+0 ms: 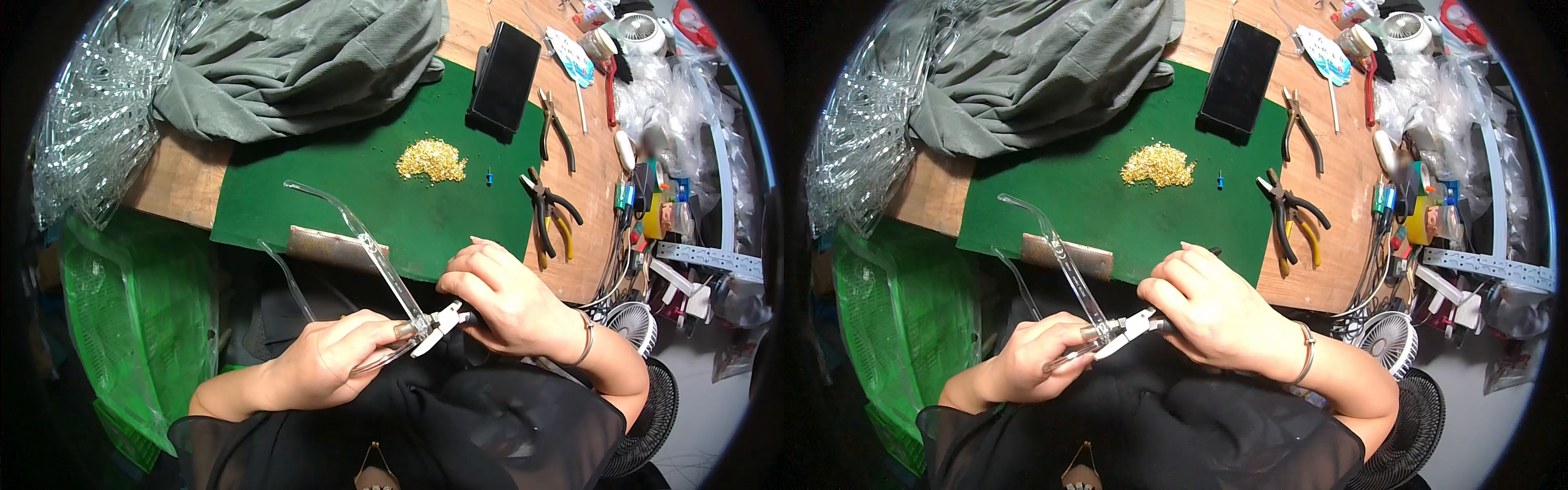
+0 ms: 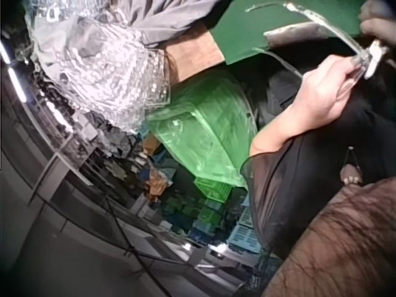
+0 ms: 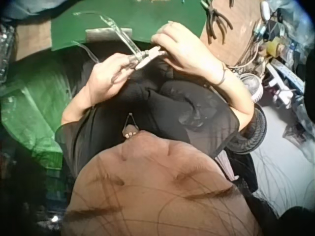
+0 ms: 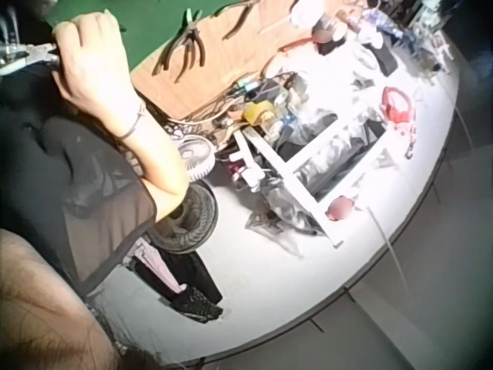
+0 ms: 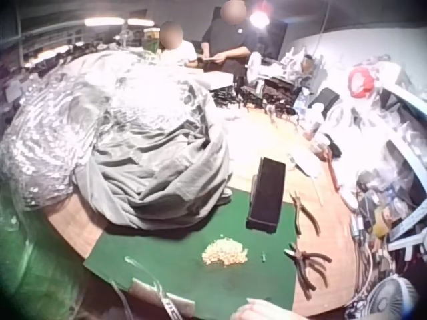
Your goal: The person uses pliers to adjust and assemble clear eyeglass frames on a green work mat. They repeatedly grip and bend the frame arms and bridge, then place the assembled frame into a plastic bag.
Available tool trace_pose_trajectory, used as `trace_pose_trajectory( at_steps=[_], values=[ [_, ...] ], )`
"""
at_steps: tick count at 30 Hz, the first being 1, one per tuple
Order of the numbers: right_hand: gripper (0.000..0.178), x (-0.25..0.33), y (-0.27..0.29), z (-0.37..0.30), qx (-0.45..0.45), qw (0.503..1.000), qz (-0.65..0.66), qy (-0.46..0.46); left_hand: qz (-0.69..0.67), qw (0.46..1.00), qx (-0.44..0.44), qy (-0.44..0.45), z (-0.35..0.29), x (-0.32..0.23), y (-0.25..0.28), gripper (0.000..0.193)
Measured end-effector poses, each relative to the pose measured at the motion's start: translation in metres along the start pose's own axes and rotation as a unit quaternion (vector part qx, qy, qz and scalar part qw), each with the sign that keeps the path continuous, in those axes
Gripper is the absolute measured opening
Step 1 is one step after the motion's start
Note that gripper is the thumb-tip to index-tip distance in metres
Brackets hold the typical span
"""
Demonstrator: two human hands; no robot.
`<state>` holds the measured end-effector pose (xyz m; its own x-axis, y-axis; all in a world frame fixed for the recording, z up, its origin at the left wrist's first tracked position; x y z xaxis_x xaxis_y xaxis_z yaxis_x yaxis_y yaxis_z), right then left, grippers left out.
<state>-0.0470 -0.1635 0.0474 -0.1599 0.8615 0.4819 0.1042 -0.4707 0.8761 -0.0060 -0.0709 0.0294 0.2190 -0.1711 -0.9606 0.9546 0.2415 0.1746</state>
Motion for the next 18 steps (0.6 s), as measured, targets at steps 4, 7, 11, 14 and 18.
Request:
trace_pose_trajectory(
  at_steps=[4,7,11,14,18],
  values=[
    [0.037,-0.002,-0.002,-0.002,0.007,1.0,0.016,-0.004,0.011,1.0,0.004,-0.011,-0.001,0.001,-0.001,0.037],
    [0.037,-0.003,-0.003,-0.002,0.008,1.0,0.028,-0.006,0.024,0.999,0.006,-0.022,0.0,0.0,0.0,0.04],
    [0.036,-0.005,-0.007,-0.001,-0.001,1.0,0.024,0.003,0.043,0.998,0.023,-0.025,0.0,0.0,0.0,0.044],
    [0.034,-0.005,-0.009,-0.001,-0.018,1.0,0.003,0.009,0.075,0.996,0.029,-0.045,0.0,0.0,0.0,0.046],
    [0.032,-0.01,-0.019,-0.006,-0.016,0.999,-0.034,-0.006,0.071,0.996,0.027,-0.055,-0.001,0.005,0.0,0.046]
  ],
)
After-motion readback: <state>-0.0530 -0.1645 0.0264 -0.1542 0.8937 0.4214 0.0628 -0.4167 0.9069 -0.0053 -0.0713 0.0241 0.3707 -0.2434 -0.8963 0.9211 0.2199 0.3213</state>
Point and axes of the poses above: each hand's wrist, its own z-axis towards the middle knuckle, its own y-axis out of the back of the hand, x = y × z, the point moved 10 cm from there along z, towards the middle knuckle, and after that the axes turned 6 degrees about -z, right-handed, at the moved point
